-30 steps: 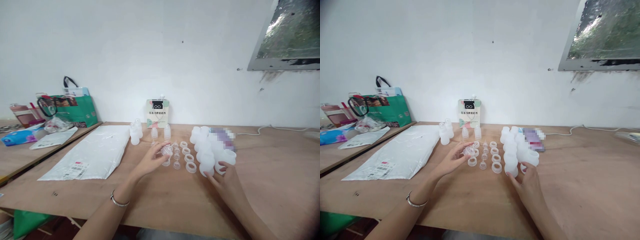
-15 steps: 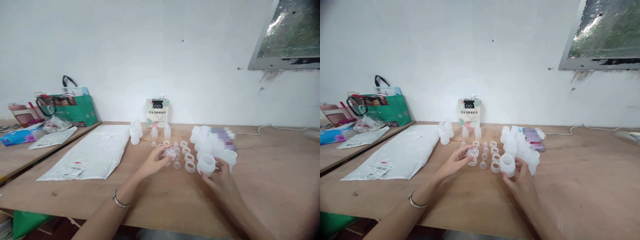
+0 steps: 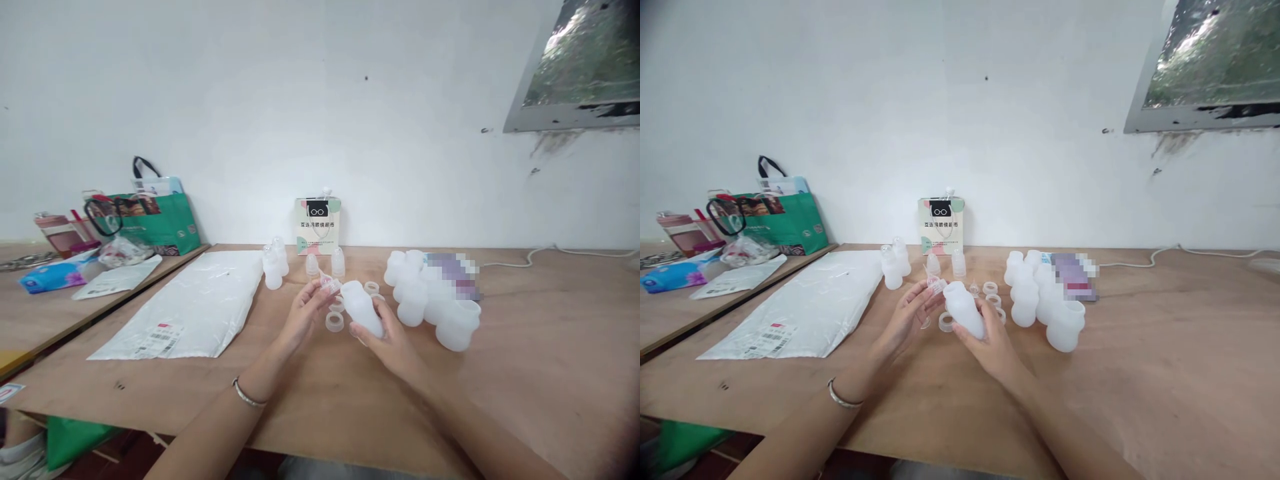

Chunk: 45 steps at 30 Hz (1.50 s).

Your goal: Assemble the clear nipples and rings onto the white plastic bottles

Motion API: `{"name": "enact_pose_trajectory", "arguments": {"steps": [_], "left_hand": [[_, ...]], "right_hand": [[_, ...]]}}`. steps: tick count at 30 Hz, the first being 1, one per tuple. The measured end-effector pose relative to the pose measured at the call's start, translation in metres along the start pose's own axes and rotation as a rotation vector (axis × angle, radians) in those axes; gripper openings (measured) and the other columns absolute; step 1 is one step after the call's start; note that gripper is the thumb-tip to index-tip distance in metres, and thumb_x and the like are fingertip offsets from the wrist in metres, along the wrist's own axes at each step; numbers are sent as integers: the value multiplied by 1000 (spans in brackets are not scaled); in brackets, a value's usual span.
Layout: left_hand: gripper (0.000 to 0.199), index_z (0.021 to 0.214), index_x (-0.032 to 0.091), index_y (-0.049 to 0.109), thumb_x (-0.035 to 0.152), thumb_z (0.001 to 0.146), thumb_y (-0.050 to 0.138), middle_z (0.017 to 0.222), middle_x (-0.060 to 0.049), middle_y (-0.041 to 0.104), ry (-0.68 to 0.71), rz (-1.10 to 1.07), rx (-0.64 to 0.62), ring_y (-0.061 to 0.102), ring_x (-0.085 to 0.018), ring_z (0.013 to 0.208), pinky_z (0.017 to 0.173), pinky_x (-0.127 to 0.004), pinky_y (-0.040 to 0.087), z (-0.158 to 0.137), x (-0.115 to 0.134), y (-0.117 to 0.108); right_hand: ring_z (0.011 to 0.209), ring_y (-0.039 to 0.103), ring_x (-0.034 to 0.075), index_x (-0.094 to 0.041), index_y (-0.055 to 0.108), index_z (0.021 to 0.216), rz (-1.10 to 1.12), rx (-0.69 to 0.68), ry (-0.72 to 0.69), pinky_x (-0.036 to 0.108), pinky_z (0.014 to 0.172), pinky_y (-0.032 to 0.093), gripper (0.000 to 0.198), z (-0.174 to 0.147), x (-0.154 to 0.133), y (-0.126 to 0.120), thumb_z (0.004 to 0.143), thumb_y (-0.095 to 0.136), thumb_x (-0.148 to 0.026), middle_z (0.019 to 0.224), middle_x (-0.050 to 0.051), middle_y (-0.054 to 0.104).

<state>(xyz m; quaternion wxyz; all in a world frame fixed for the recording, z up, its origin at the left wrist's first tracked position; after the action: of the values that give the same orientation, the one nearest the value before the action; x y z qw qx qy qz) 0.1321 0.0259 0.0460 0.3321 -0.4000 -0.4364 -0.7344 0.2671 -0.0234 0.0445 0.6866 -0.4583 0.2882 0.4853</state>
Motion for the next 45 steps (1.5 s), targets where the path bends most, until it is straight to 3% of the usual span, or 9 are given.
{"name": "enact_pose_trajectory", "arguments": {"steps": [5,12,17,25,29,35,39,43,45], "left_hand": [[26,103,18,54,31,80,57,117,-8,58,16,-28,0,53,-20,112,98,-36,38,-1,2,2],[36,106,18,54,28,73,65,110,-8,61,6,20,-56,57,-20,101,89,-33,43,-2,-5,13],[38,111,20,55,28,75,63,113,-7,59,-3,71,-70,52,-20,107,90,-30,40,-2,-7,12],[29,99,17,59,29,73,64,103,-7,61,30,183,-123,55,-17,93,81,-26,41,-4,-6,21],[31,104,18,57,28,75,63,106,-7,60,16,107,-179,54,-17,96,81,-26,40,-6,-8,26],[47,122,18,49,32,78,58,122,-12,53,-71,-15,-303,47,-24,112,92,-34,35,-13,-10,40],[52,125,22,45,39,77,58,130,-11,47,-61,-13,-247,44,-25,117,94,-35,34,-9,-11,34],[45,122,24,47,38,80,55,130,-9,48,-33,12,-124,42,-24,119,94,-34,35,-2,-10,16],[46,123,23,46,43,81,50,128,-10,49,-2,19,-136,43,-24,119,94,-35,35,-1,-6,16]], "right_hand": [[95,53,23,-24,44,107,-13,-12,38,35,79,42,41,-3,11,1,73,60,-40,104,5,56],[94,55,21,-24,43,114,-96,-22,-6,33,78,43,40,-9,1,3,79,51,-40,107,4,58],[94,56,21,-24,46,112,-144,8,-15,31,75,45,41,-10,1,2,76,54,-42,107,4,59],[89,56,21,-24,51,106,-179,54,9,32,74,44,41,-11,5,-1,71,59,-43,101,3,60],[89,56,21,-22,51,107,-21,20,49,32,74,44,40,-12,9,4,73,58,-42,98,5,61],[85,56,20,-17,54,103,265,-140,91,31,75,45,35,-12,8,24,78,53,-42,88,5,61],[92,56,21,-19,51,112,340,-124,111,31,75,45,42,-13,7,22,77,56,-42,99,6,61],[96,57,23,-23,48,118,418,-120,153,32,72,46,48,-15,10,21,76,56,-44,113,7,58],[95,58,23,-24,48,118,424,-111,173,32,72,47,49,-15,12,21,75,57,-45,114,7,58]]}}
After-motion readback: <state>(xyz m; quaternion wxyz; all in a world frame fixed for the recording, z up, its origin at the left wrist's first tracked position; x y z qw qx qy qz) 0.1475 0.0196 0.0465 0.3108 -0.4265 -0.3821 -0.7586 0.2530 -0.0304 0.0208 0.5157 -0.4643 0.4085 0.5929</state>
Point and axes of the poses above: each hand's wrist, its own z-axis towards the middle knuckle, its own y-axis out of the palm, x = y × z, the point moved 10 cm from there along z, towards the middle knuckle
